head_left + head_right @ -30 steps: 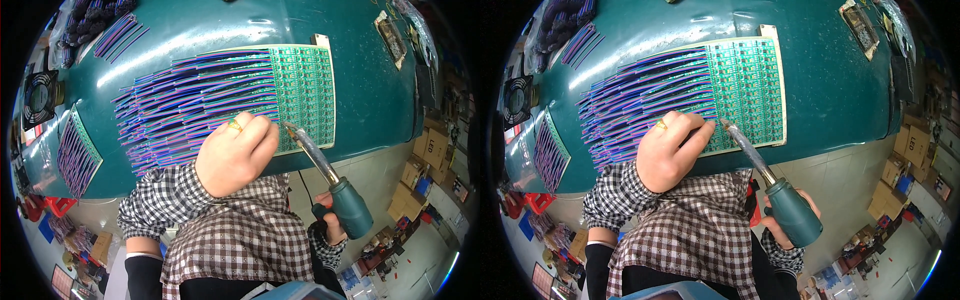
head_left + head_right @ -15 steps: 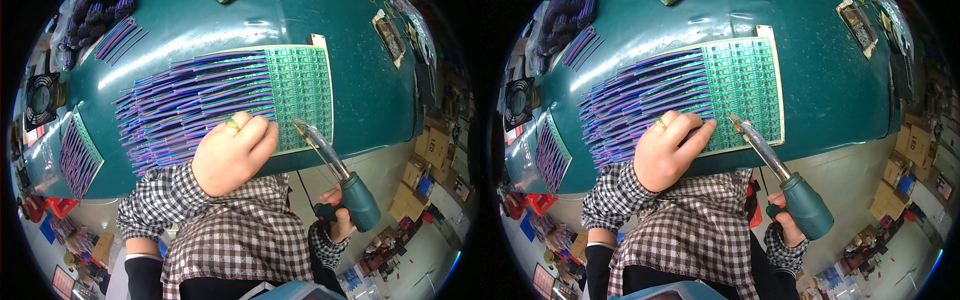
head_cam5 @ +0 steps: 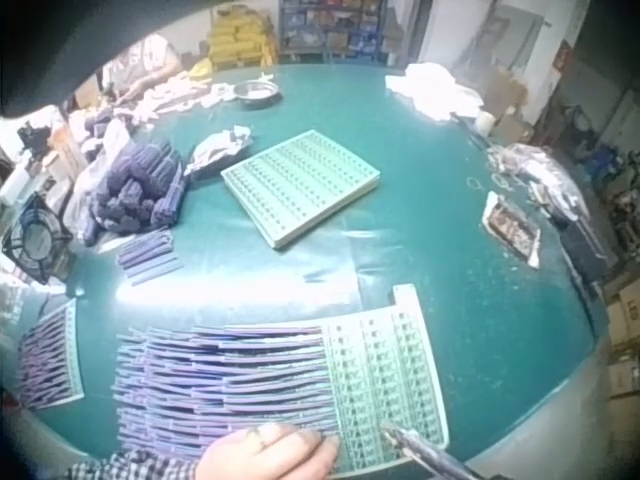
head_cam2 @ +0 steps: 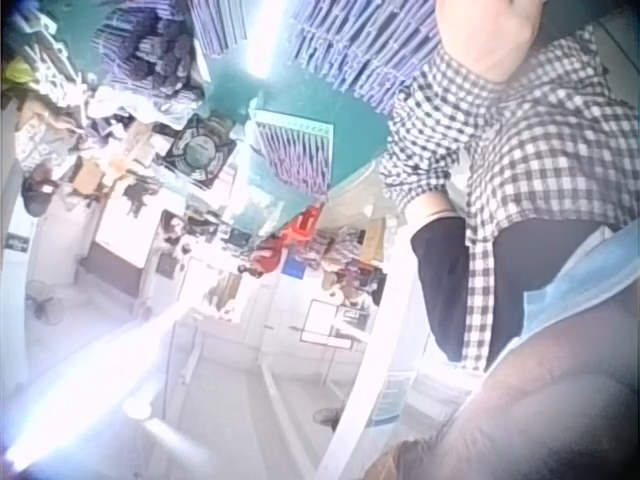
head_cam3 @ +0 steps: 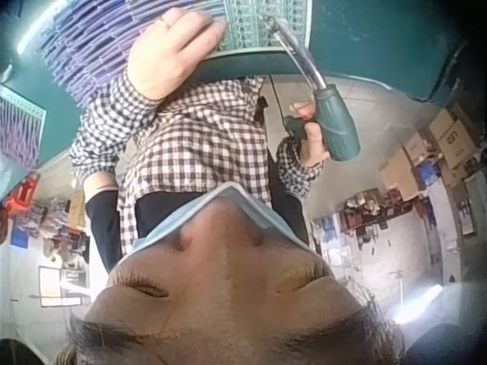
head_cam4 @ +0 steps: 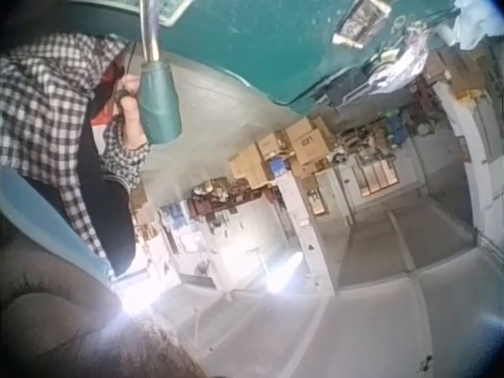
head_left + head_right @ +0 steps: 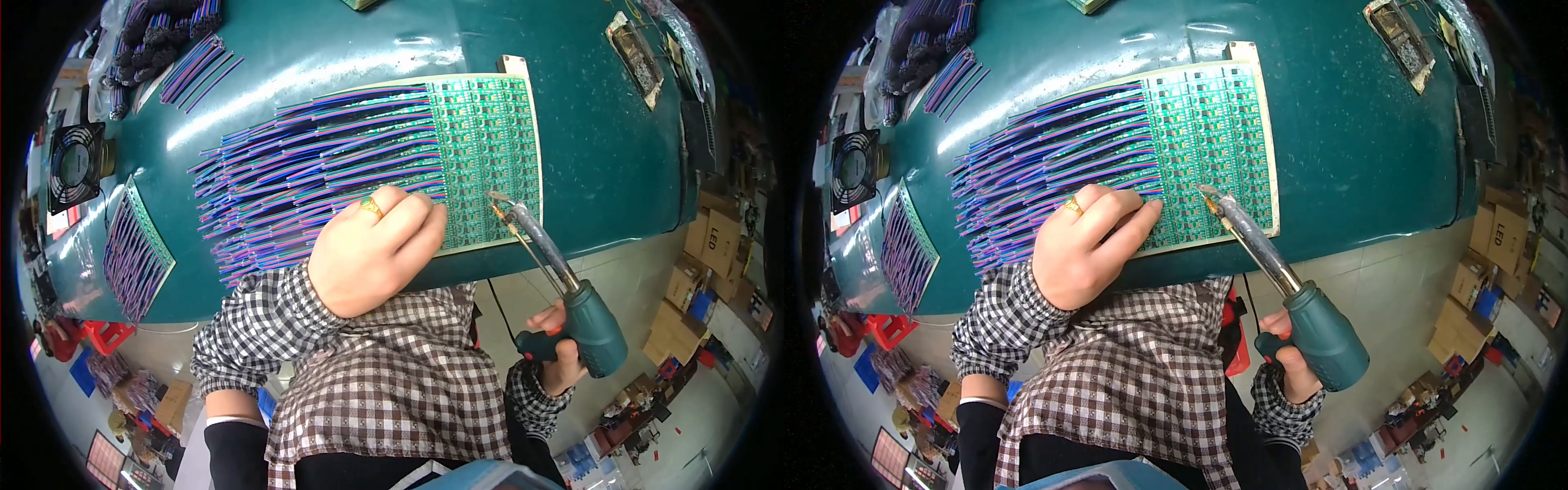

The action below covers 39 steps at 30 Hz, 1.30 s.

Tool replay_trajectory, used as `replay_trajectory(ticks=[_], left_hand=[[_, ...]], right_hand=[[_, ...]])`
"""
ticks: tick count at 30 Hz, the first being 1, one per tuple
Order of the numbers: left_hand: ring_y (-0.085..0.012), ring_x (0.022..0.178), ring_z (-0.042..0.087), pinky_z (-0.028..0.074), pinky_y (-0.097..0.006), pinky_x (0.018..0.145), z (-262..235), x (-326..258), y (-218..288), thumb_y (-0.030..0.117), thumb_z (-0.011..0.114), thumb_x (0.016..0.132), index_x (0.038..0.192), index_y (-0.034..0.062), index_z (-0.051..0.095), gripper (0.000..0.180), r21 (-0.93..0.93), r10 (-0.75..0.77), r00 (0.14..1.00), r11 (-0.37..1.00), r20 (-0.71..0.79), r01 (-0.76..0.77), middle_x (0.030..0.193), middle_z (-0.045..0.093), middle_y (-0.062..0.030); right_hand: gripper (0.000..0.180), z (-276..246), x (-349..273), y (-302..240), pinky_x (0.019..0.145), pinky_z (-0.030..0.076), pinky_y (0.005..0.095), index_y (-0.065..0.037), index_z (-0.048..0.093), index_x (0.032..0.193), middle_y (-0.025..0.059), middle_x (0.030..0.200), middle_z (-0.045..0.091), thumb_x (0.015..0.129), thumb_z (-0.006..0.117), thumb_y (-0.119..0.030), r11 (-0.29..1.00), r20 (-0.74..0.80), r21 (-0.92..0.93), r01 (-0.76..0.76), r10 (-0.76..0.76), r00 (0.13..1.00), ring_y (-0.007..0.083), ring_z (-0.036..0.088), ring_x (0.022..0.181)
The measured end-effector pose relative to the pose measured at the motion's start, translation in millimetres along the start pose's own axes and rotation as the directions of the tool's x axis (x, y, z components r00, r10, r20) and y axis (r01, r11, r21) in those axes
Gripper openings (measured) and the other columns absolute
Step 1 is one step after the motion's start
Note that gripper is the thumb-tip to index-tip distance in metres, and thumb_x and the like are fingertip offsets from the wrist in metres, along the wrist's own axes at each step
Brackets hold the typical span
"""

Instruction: The person positions ribbon cables onto circuit boards by hand and solders the wire connections to the boards using a soldering gun.

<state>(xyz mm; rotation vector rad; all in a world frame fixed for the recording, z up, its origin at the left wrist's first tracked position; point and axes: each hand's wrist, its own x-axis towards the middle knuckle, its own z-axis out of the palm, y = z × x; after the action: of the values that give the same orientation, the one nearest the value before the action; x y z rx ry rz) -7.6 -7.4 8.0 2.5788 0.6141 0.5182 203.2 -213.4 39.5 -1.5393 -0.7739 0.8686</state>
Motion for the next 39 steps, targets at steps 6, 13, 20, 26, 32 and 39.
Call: replay_trajectory(ticks=[6, 13, 20, 26, 32, 39], left_hand=[[-0.0236, 0.086, 0.059, 0.054, -0.034, 0.075, -1, 2, 3, 0.007, 0.063, 0.070, 0.111, -0.0030, 0.066, 0.042, 0.002, -0.009, 1.000, 1.000, 0.017, 0.009, 0.100, 0.058, -0.0105], [-0.0238, 0.087, 0.060, 0.054, -0.033, 0.073, 0, 1, 3, 0.007, 0.063, 0.070, 0.110, -0.0026, 0.066, 0.042, 0.018, -0.012, 1.000, 1.000, 0.017, 0.012, 0.101, 0.058, -0.0105], [-0.0240, 0.086, 0.060, 0.054, -0.033, 0.072, 3, 1, 0, 0.007, 0.063, 0.068, 0.109, -0.0030, 0.066, 0.043, -0.002, -0.004, 1.000, 1.000, -0.022, 0.004, 0.101, 0.059, -0.0103], [-0.0239, 0.085, 0.061, 0.054, -0.033, 0.071, 4, 1, -1, 0.005, 0.064, 0.067, 0.108, -0.0031, 0.067, 0.042, -0.036, -0.006, 0.999, 0.999, -0.034, 0.005, 0.101, 0.060, -0.0105], [-0.0234, 0.084, 0.061, 0.054, -0.033, 0.071, 3, 1, -1, 0.005, 0.064, 0.067, 0.108, -0.0027, 0.067, 0.042, -0.025, -0.002, 0.999, 1.000, -0.032, 0.002, 0.100, 0.059, -0.0098], [-0.0234, 0.085, 0.061, 0.054, -0.033, 0.072, 4, 0, -1, 0.006, 0.064, 0.067, 0.108, -0.0029, 0.067, 0.042, -0.026, -0.005, 0.999, 1.000, -0.046, 0.004, 0.100, 0.059, -0.0101]], right_hand=[[0.066, -2, -1, 0, 0.070, 0.058, 0.0377, 0.015, 0.051, 0.121, 0.0153, 0.090, 0.063, 0.090, 0.069, -0.040, 1.000, 0.032, -0.002, -0.010, 0.010, 0.999, 0.0274, 0.064, 0.080], [0.067, 4, -3, -3, 0.070, 0.057, 0.0375, 0.015, 0.053, 0.120, 0.0135, 0.089, 0.063, 0.087, 0.071, -0.042, 0.999, 0.042, -0.028, -0.041, 0.043, 0.998, 0.0262, 0.064, 0.080], [0.062, 8, -3, -3, 0.079, 0.058, 0.0404, 0.010, 0.057, 0.110, 0.0153, 0.087, 0.068, 0.072, 0.090, -0.027, 0.993, -0.004, 0.044, -0.109, 0.109, 0.994, 0.0258, 0.069, 0.081], [0.067, 8, -3, -2, 0.078, 0.058, 0.0402, 0.011, 0.055, 0.114, 0.0152, 0.085, 0.069, 0.071, 0.091, -0.027, 0.993, -0.006, 0.019, -0.120, 0.120, 0.993, 0.0253, 0.069, 0.080], [0.071, 10, -3, -4, 0.077, 0.059, 0.0400, 0.011, 0.053, 0.116, 0.0147, 0.084, 0.069, 0.071, 0.091, -0.029, 0.991, -0.014, -0.031, -0.127, 0.127, 0.992, 0.0255, 0.070, 0.080], [0.064, 16, -1, -8, 0.072, 0.053, 0.0382, 0.014, 0.056, 0.116, 0.0137, 0.085, 0.063, 0.086, 0.072, -0.039, 0.992, 0.001, -0.112, -0.060, 0.061, 0.998, 0.0276, 0.064, 0.077]])
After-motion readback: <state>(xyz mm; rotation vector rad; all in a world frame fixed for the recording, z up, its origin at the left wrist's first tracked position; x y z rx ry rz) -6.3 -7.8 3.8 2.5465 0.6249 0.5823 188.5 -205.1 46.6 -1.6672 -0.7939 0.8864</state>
